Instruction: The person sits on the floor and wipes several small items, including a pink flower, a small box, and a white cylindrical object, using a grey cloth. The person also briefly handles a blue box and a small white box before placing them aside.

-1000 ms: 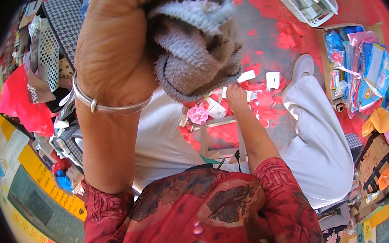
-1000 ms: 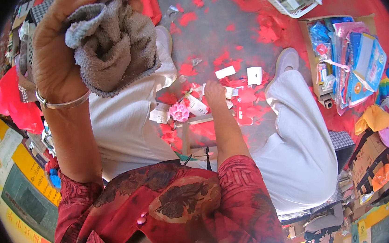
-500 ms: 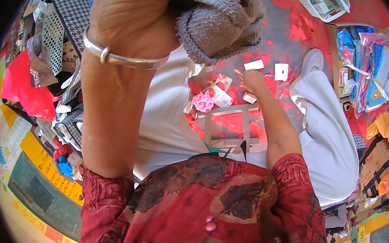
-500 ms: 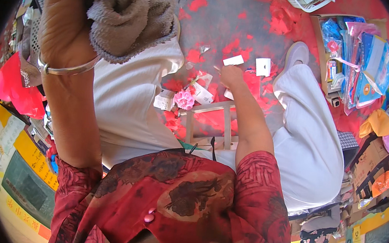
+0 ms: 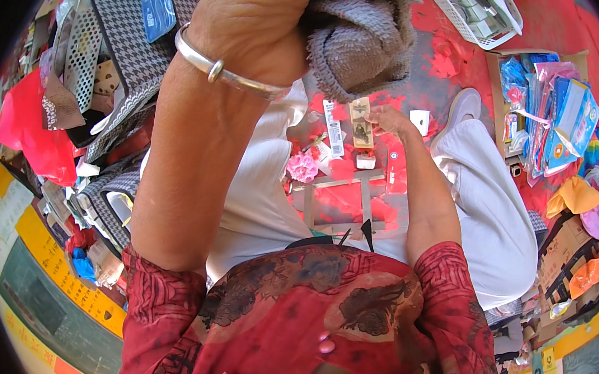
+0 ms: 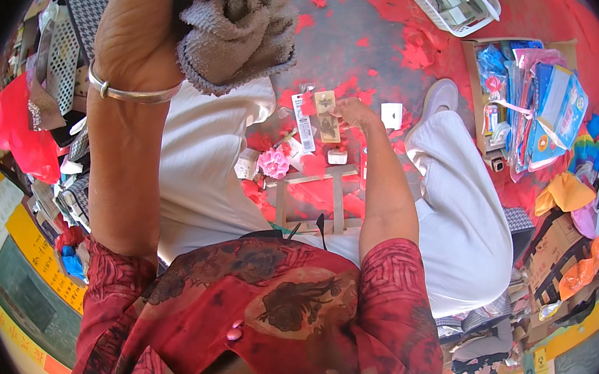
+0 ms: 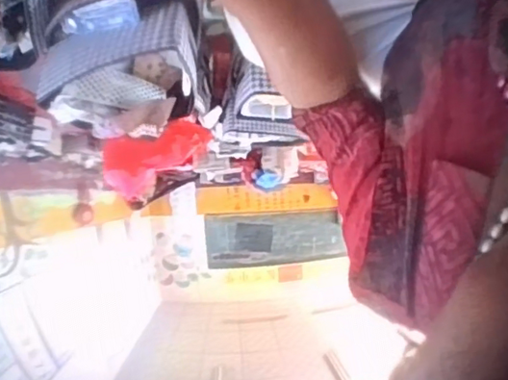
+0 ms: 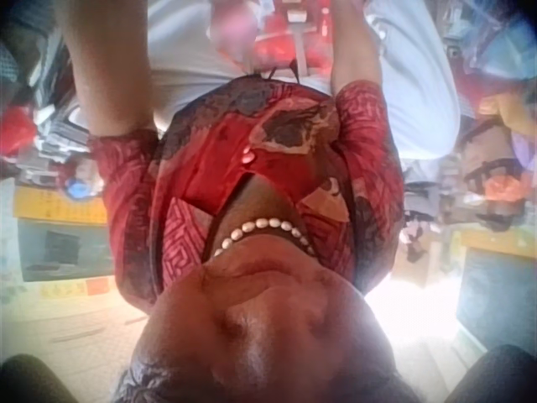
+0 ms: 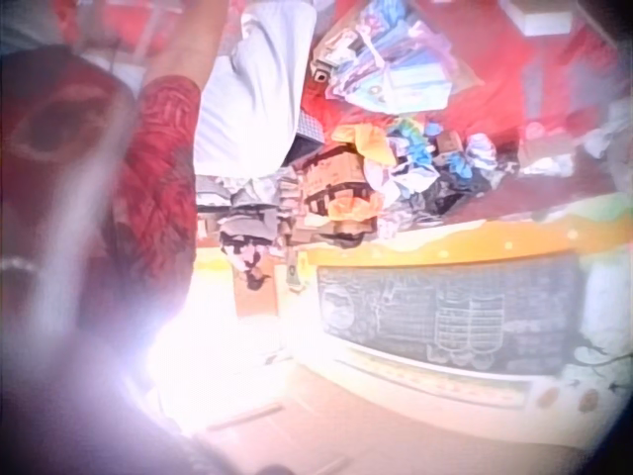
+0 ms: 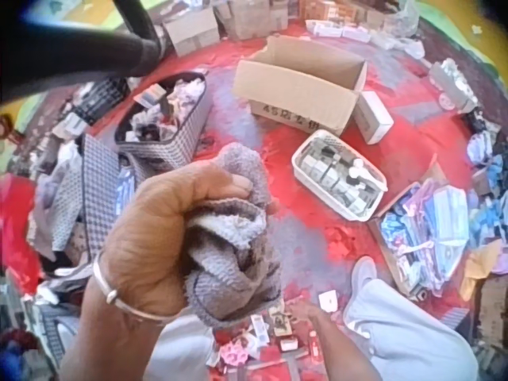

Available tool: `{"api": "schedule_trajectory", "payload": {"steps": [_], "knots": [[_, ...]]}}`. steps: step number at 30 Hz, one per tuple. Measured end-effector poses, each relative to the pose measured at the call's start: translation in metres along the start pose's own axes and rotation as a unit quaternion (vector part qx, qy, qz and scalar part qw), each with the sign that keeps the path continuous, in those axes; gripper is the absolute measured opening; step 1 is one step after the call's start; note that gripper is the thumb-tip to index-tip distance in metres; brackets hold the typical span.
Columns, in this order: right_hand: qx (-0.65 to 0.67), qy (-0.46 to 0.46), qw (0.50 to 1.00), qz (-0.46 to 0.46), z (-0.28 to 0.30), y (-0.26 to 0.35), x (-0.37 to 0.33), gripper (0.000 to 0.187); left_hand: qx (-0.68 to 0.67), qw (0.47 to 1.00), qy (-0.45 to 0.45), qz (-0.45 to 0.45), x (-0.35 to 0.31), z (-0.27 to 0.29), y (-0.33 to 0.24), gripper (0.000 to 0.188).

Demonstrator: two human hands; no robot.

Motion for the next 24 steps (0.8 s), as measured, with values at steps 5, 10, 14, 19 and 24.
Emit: {"api": "schedule_trajectory", "payload": {"steps": [5,10,14,19,24], "knots": [[0.051,0.003,0.999,0.011,-0.003,-0.004,0.006,0.025,-0.018,0.999,-0.032,0.003,0.002,0.005,0.004,0.003],[0.1,0.024,0.995,0.001,-0.007,-0.002,-0.001,0.022,-0.015,1.0,0.018,0.0,0.002,0.0,0.002,0.004],[0.145,0.024,0.988,0.047,0.005,0.032,-0.034,0.025,0.038,0.998,0.052,-0.009,0.007,-0.001,0.005,0.013],[0.14,0.004,0.957,0.253,0.045,0.155,-0.133,0.026,0.044,0.995,0.085,0.037,0.014,0.001,0.023,0.026],[0.032,-0.067,0.902,0.424,0.066,0.269,-0.291,0.024,0.17,0.983,0.07,0.016,0.019,0.012,0.027,0.022]]}}
Point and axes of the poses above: each hand's wrist, its own x-axis towards the middle knuckle, its own z-axis out of the back of the hand, y = z × x, the point moved 9 cm from there along x, towards the middle knuckle, and after that the axes turned 11 degrees about -z, right-handed, at the moved point
